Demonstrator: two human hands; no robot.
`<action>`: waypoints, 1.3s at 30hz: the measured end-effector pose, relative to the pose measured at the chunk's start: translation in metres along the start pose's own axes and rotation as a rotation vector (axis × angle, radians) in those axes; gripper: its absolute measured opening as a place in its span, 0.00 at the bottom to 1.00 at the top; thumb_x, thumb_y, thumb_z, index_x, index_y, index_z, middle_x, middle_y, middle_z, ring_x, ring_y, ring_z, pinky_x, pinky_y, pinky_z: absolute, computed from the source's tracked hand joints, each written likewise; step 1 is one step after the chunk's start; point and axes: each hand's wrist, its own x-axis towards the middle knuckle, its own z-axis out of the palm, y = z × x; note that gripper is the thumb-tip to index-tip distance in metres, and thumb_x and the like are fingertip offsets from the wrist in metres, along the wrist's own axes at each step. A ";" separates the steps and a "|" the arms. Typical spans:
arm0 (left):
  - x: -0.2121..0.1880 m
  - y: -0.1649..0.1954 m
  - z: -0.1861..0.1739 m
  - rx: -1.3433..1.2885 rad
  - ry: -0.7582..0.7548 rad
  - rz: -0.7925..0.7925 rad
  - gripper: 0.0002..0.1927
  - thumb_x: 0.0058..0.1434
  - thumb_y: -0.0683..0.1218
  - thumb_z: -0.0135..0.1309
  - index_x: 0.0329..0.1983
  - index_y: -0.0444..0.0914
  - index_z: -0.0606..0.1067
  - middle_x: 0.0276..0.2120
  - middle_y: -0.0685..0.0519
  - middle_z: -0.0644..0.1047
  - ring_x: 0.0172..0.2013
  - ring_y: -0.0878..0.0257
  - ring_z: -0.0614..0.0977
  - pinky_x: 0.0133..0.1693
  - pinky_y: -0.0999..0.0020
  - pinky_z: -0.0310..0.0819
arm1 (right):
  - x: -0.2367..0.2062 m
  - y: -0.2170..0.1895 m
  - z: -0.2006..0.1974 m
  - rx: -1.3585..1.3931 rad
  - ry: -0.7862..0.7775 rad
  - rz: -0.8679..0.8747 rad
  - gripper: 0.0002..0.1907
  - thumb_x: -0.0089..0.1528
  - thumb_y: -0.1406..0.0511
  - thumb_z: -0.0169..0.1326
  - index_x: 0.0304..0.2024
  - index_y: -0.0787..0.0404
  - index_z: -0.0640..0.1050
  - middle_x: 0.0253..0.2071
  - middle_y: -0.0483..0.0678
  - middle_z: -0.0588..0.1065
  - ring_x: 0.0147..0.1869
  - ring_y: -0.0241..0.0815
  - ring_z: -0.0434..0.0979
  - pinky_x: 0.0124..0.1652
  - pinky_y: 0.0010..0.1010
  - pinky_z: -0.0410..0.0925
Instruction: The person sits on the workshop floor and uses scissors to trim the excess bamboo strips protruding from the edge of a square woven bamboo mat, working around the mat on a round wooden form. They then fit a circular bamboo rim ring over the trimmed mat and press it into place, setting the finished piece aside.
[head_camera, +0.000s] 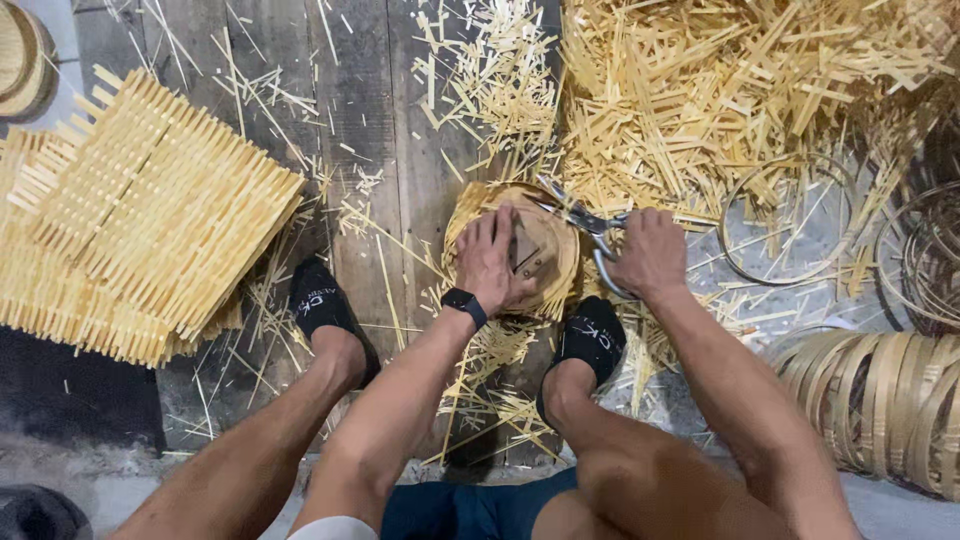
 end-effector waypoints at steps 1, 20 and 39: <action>0.001 -0.001 -0.003 0.000 -0.006 0.003 0.66 0.32 0.54 0.75 0.73 0.36 0.54 0.60 0.40 0.67 0.60 0.40 0.66 0.64 0.42 0.55 | 0.001 0.001 -0.002 -0.007 -0.075 0.029 0.28 0.59 0.47 0.57 0.40 0.67 0.78 0.37 0.59 0.75 0.41 0.54 0.76 0.41 0.45 0.71; 0.020 -0.019 -0.029 0.083 -0.363 0.215 0.65 0.24 0.46 0.74 0.71 0.48 0.57 0.63 0.47 0.65 0.62 0.40 0.64 0.64 0.43 0.53 | 0.019 0.007 0.000 0.015 0.094 -0.150 0.30 0.48 0.50 0.61 0.39 0.70 0.78 0.33 0.61 0.75 0.39 0.58 0.77 0.40 0.47 0.72; -0.006 -0.010 -0.005 0.119 -0.199 0.007 0.65 0.37 0.48 0.72 0.77 0.43 0.47 0.67 0.35 0.61 0.63 0.40 0.67 0.58 0.40 0.58 | 0.025 0.006 -0.002 -0.130 -0.106 -0.138 0.24 0.60 0.49 0.58 0.43 0.62 0.78 0.38 0.53 0.74 0.43 0.47 0.75 0.42 0.39 0.71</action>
